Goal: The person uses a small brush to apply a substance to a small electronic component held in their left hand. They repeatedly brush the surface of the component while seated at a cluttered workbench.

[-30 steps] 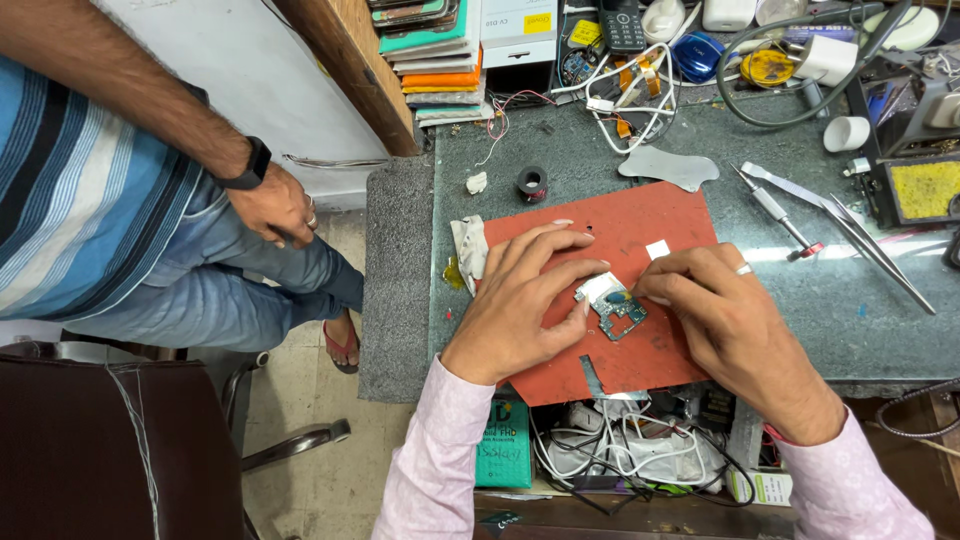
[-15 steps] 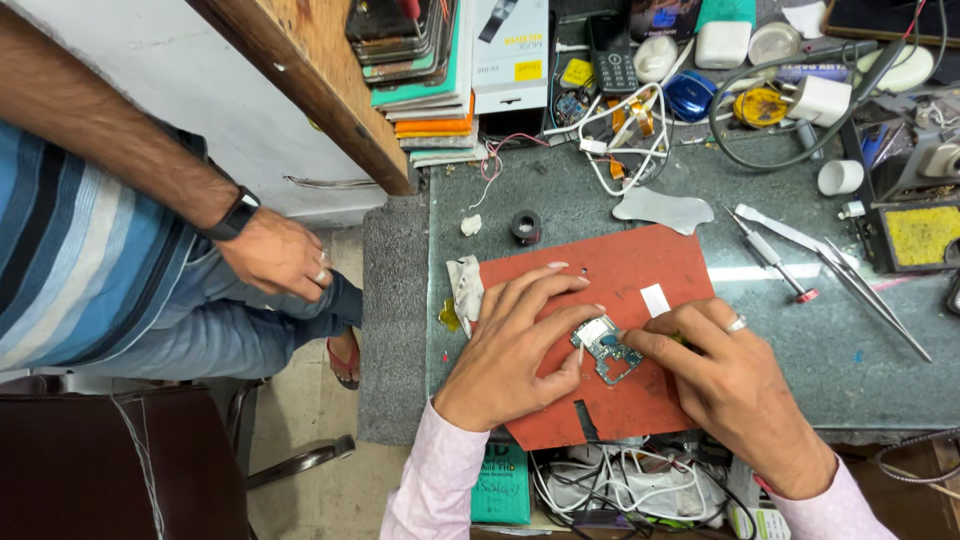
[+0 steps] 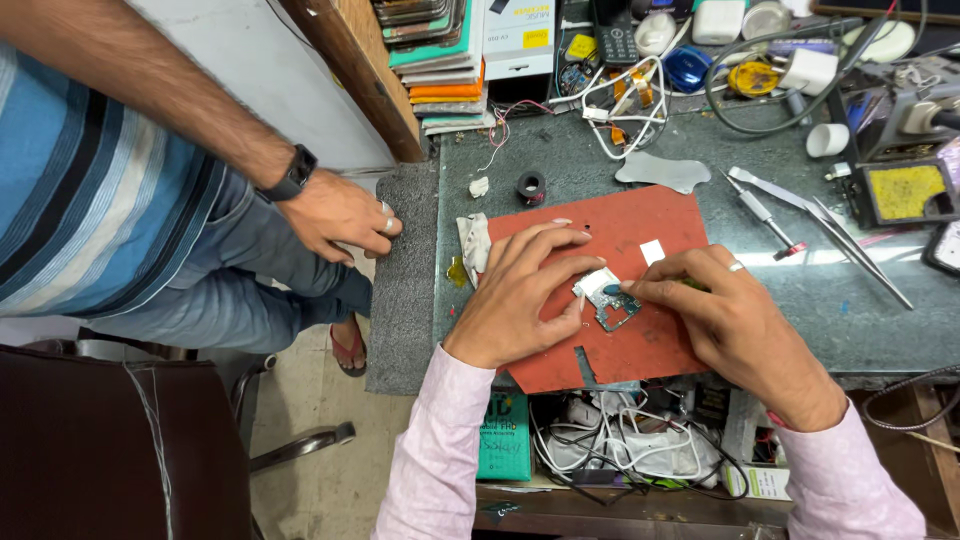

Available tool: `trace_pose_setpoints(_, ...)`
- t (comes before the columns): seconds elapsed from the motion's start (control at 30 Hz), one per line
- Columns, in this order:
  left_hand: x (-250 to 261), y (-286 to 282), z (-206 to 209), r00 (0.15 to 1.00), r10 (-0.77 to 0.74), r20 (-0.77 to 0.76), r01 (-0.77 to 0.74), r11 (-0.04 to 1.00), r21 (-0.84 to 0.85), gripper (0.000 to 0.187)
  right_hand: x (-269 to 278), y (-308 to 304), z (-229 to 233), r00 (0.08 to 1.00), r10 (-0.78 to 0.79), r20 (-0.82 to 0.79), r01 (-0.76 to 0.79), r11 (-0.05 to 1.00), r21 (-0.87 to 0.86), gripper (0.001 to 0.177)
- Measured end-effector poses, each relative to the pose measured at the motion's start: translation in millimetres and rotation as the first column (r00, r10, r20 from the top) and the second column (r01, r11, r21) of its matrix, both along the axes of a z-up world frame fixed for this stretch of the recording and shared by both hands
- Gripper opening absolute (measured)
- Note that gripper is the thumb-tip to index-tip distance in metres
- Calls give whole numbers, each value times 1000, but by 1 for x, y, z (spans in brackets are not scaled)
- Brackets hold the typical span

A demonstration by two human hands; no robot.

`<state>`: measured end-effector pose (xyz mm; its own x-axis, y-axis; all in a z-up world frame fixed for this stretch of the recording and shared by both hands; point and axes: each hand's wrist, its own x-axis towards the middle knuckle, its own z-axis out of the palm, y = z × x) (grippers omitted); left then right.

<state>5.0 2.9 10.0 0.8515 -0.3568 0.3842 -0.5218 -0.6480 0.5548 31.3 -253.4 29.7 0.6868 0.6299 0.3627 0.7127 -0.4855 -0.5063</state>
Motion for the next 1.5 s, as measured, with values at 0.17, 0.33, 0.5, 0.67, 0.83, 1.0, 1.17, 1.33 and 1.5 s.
trace_pose_setpoints(0.17,-1,0,-2,1000,-7,3,7,1000,-9,45,-5,2,1,996,-89,-13,90,995,38,48)
trace_pose_setpoints(0.33,-3,1,-7,1000,-3,4,3,1000,-3,44,-12,6,-3,997,-79,4,79,994,72,46)
trace_pose_setpoints(0.5,-3,-2,-2,1000,-2,26,2,1000,19,42,-11,4,-1,992,-119,-37,121,989,87,46)
trace_pose_setpoints(0.67,-4,-1,-7,1000,-4,21,4,1000,9,41,-10,3,-7,996,-66,-60,73,991,114,46)
trace_pose_setpoints(0.83,-4,1,-9,1000,-2,18,2,1000,4,41,-9,4,-11,993,-117,-18,119,987,106,50)
trace_pose_setpoints(1.0,-3,0,-10,1000,0,22,0,1000,3,42,-6,6,-12,1000,-1,4,1,993,120,40)
trace_pose_setpoints(1.17,-3,1,-12,1000,-4,20,4,1000,4,40,-6,4,-13,995,-102,-3,102,989,103,41)
trace_pose_setpoints(1.33,-3,1,-10,1000,-9,29,9,1000,5,41,-2,7,-13,1000,0,-8,1,990,140,39)
trace_pose_setpoints(1.5,0,0,-8,1000,-22,1,22,1000,6,42,2,4,-11,998,-38,41,31,988,149,37)
